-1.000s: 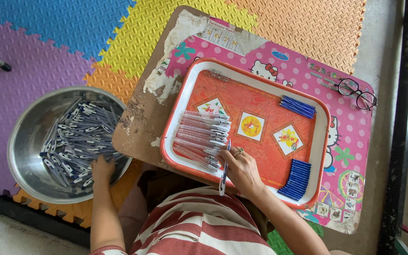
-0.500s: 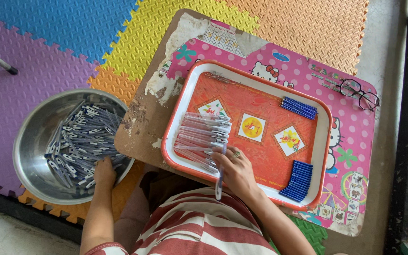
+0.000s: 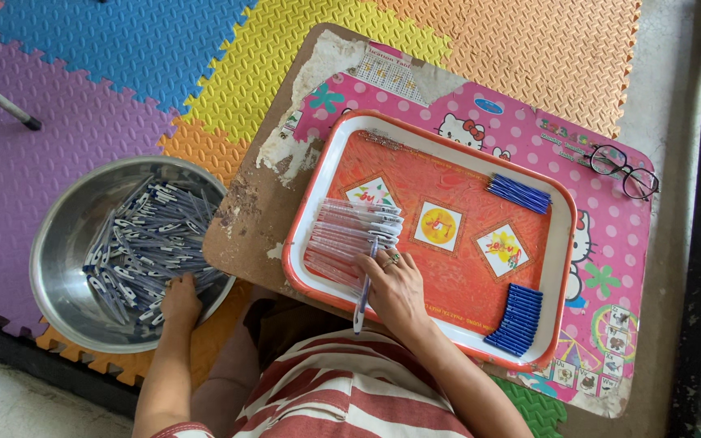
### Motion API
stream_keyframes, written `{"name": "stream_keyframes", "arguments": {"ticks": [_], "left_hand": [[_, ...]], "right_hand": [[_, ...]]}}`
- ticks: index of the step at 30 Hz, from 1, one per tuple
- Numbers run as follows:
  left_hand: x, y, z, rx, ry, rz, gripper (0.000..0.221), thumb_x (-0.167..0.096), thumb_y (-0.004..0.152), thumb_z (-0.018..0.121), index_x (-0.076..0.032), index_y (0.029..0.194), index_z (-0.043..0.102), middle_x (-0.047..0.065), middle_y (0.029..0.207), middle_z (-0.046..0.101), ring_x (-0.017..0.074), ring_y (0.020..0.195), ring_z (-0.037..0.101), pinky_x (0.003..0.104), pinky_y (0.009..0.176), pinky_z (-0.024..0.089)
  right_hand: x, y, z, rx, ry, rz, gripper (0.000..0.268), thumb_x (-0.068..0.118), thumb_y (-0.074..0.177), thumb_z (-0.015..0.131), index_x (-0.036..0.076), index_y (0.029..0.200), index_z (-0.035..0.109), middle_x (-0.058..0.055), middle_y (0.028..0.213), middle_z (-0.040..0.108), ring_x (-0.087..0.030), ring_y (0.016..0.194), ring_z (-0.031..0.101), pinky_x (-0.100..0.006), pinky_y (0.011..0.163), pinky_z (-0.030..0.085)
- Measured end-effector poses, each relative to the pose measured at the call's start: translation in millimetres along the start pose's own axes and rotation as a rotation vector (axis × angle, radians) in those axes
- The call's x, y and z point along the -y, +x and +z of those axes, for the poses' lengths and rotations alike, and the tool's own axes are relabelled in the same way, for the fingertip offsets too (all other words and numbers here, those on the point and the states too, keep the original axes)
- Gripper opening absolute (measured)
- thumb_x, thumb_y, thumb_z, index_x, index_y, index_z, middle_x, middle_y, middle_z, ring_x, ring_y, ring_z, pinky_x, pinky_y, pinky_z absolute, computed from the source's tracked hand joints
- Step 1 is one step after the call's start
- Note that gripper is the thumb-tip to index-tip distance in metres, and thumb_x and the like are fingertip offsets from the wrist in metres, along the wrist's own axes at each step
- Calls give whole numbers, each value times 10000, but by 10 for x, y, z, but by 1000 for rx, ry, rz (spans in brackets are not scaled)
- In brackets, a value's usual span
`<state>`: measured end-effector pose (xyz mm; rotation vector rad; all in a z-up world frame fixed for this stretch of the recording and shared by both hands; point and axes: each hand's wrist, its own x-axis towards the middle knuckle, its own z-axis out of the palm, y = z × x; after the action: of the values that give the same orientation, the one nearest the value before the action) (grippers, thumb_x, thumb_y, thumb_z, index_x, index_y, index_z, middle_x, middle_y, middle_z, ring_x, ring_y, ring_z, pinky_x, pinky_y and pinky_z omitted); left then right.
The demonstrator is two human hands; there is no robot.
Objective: The person assembles pens by inserting ink refills into pen barrels and then placing the completed pens into a larger bowl.
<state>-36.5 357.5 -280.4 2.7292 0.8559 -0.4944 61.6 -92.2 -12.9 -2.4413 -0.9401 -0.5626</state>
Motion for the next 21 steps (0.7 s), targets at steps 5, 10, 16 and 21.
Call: {"name": "stream_keyframes", "arguments": {"ticks": [5,10,16,21], "left_hand": [[135,97,-32,66,117,71,263,-76,1024,561,-53,1276,631,283,1379,636,478,1258,686,578,959,615],[122,138,-134,169,200,110,370,17,981,472,-88,1326,557,213,1378,598,418,1319,579,565,972,606],[87,137,-189,243,283,165,390,-59,974,478,-165,1335,581,156,1359,663,367,1287,688,518,1070,587],[-21,137,-297,348,333,111,450,-5,1002,421,-194,1370,597,129,1446,656,330,1352,677,512,1064,602]], "right_hand": [[1,-164,-328,-108,199,175,212,86,887,791,167,1082,768,-74,965,769,-321,896,742,-410,793,570],[-68,-639,-611,-164,259,347,147,69,954,762,94,1097,741,-50,1073,798,-209,947,756,-350,875,553],[-5,-836,-662,-261,418,555,85,45,958,716,88,1023,751,-33,993,813,-146,884,764,-290,821,593],[-56,-867,-673,-251,398,623,91,97,941,735,134,1007,785,12,956,832,-119,841,764,-279,795,571]]}}
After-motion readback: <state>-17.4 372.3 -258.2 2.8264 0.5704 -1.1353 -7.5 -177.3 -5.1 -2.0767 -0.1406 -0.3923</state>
